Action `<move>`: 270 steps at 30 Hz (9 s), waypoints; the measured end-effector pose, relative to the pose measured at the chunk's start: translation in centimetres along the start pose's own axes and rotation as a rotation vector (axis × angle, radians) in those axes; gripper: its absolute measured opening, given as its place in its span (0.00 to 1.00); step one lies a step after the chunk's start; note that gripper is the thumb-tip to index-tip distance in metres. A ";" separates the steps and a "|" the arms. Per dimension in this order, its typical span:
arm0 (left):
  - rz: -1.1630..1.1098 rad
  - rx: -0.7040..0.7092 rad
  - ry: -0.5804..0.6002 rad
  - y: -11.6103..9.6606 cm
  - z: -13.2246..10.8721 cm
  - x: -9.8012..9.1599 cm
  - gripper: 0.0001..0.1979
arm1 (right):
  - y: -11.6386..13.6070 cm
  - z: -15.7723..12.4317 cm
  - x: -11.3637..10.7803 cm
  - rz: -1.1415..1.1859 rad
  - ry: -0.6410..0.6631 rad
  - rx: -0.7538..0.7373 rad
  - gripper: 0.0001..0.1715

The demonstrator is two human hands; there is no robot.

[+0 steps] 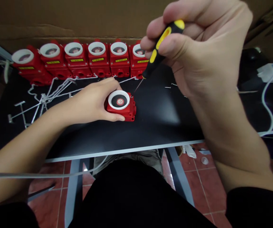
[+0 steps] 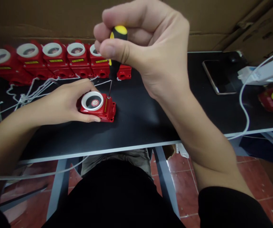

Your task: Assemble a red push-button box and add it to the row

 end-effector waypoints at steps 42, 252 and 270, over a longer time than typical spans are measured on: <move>0.135 -0.080 -0.049 3.0 -1.8 -3.0 0.41 | -11.1 0.5 -14.2 -1.180 0.876 0.270 0.13; 0.061 0.220 -0.049 4.4 1.3 2.2 0.36 | 0.0 -0.9 -0.5 -0.153 0.176 0.280 0.12; 0.054 0.219 -0.037 4.4 1.2 2.1 0.36 | 1.6 0.0 1.0 -0.138 0.267 0.263 0.10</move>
Point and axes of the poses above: each hand's wrist, its own z-axis towards the middle knuckle, its own x-axis out of the palm, y = z × x, the point moved 8 cm from there along z, towards the middle knuckle, and after that the axes turned 4 degrees about -z, right-handed, at the moved point
